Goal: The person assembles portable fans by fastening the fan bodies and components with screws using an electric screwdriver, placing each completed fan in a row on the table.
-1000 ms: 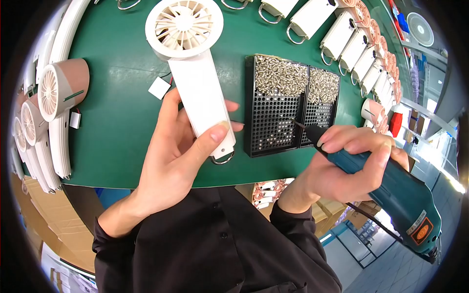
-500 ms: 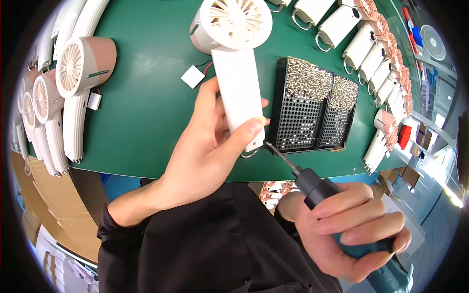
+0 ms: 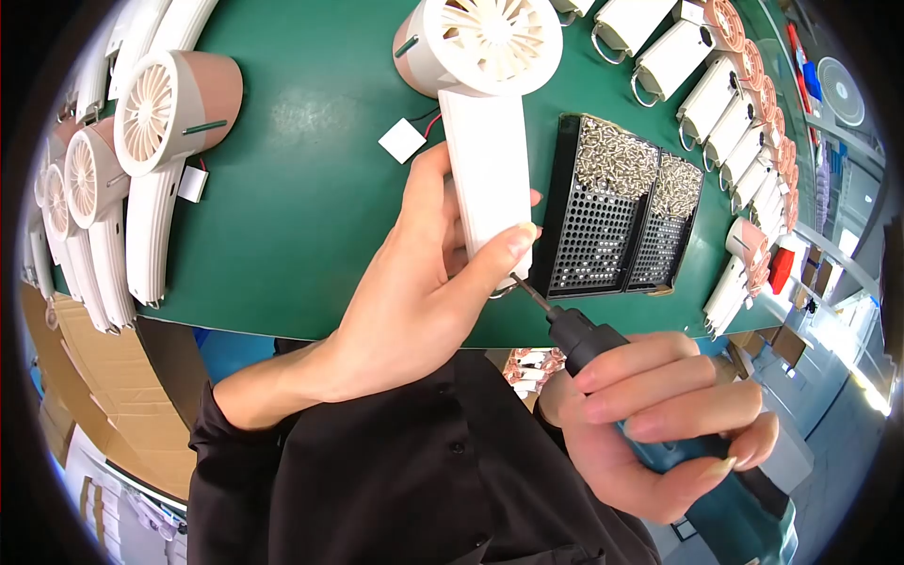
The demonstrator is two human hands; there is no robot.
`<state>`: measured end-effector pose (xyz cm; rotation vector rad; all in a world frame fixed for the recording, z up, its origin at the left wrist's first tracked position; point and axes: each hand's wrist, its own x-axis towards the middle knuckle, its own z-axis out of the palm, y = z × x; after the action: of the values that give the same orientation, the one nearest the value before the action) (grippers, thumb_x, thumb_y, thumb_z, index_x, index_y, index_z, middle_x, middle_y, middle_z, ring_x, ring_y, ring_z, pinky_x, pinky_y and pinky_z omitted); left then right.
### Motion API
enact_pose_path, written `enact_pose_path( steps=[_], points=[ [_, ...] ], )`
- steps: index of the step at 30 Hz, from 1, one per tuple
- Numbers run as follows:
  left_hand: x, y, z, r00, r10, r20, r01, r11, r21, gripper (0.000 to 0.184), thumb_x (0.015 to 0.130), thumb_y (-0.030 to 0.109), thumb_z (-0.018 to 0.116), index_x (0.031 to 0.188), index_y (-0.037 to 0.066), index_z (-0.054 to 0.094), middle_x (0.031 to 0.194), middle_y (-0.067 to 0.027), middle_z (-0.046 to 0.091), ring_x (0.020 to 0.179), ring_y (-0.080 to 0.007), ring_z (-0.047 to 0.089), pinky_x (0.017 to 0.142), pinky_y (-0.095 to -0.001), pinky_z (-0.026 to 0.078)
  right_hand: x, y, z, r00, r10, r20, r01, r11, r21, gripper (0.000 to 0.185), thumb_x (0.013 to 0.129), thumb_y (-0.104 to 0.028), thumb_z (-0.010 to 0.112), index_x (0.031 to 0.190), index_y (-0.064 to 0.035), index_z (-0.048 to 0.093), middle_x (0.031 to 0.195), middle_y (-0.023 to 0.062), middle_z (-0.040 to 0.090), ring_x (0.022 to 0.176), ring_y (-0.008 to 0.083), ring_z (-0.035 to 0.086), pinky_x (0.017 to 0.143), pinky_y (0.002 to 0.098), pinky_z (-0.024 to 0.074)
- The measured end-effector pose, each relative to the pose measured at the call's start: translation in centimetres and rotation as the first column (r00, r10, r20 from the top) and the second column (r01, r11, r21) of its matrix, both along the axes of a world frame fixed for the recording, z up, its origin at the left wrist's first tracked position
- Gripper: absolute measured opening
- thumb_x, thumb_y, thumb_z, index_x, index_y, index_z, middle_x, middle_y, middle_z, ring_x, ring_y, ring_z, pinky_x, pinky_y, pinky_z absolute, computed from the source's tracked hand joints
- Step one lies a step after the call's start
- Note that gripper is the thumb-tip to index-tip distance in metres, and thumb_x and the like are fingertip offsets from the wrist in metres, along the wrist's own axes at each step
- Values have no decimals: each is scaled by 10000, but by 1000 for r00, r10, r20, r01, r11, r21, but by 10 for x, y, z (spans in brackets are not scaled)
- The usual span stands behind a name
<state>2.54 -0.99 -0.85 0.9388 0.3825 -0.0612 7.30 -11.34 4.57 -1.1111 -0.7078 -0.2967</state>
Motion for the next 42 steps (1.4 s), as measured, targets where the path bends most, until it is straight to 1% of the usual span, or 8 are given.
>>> enact_pose_path(
  steps=[16, 18, 20, 23, 28, 31, 38, 42],
  points=[
    [0, -1, 2, 1000, 8, -17, -8, 1000, -17, 511, 926, 26, 526, 1351, 21, 242, 1229, -155, 527, 1057, -216, 594, 835, -313, 502, 5, -18, 12, 995, 43, 90, -48, 997, 53, 330, 925, -263, 479, 1113, 0, 413, 680, 56, 440, 389, 147, 390, 371, 269, 379],
    [-2, -3, 1, 996, 83, 24, -86, 979, 183, 478, 905, -14, 532, 1298, 18, 263, 1235, -172, 522, 1023, -214, 600, 835, -312, 500, 14, -33, 22, 998, 57, 28, -59, 995, 80, 259, 919, -235, 474, 1051, -13, 456, 672, 45, 422, 394, 144, 378, 369, 273, 356],
    [-7, 5, 5, 991, 102, 90, -130, 906, 402, 483, 863, -74, 523, 1270, 1, 276, 1158, -122, 513, 974, -145, 551, 824, -272, 456, 26, -57, 21, 999, -50, 18, 51, 997, -58, 276, 980, -238, 369, 1178, -47, 386, 715, 89, 454, 430, 215, 474, 391, 344, 470],
    [-25, 27, 11, 989, 27, 146, -141, 490, 860, 517, 810, -117, 555, 1277, -55, 342, 1194, -156, 479, 1050, -203, 519, 913, -310, 419, 44, -70, 8, 991, -131, -36, 126, 986, -108, 217, 969, -148, 325, 1167, -60, 322, 710, 122, 462, 426, 235, 481, 367, 381, 458],
    [-43, 46, 14, 986, -128, 108, -106, 18, 994, 608, 689, -67, 719, 1232, -7, 452, 1145, -161, 570, 983, -346, 551, 883, -407, 423, 51, -68, 1, 964, -222, -145, 208, 972, -107, 215, 952, -139, 378, 1128, -72, 273, 663, 151, 469, 380, 249, 458, 352, 409, 453],
    [-43, 47, 12, 982, -181, 57, -65, -38, 997, 668, 617, -66, 723, 1231, 37, 480, 1104, -146, 573, 897, -319, 550, 757, -395, 428, 54, -67, 0, 957, -252, -143, 220, 953, -209, 217, 951, -135, 400, 1120, -81, 275, 666, 153, 477, 384, 250, 465, 358, 412, 454],
    [-45, 43, 17, 969, -244, 24, -52, -108, 993, 640, 574, -8, 758, 1174, 43, 543, 1061, -114, 564, 844, -280, 532, 717, -378, 419, 56, -59, 1, 952, -265, -154, 219, 939, -266, 175, 932, -98, 408, 1068, -83, 298, 631, 143, 469, 388, 238, 467, 360, 386, 453],
    [-44, 36, 28, 936, -292, -195, 97, -317, 943, 582, 683, 76, 614, 1183, 374, 629, 1019, -76, 482, 843, -225, 509, 699, -325, 441, 55, -57, 4, 943, -305, -134, 278, 942, -189, 189, 930, -92, 389, 1107, -66, 326, 623, 136, 462, 388, 241, 467, 342, 387, 445]
  ],
)
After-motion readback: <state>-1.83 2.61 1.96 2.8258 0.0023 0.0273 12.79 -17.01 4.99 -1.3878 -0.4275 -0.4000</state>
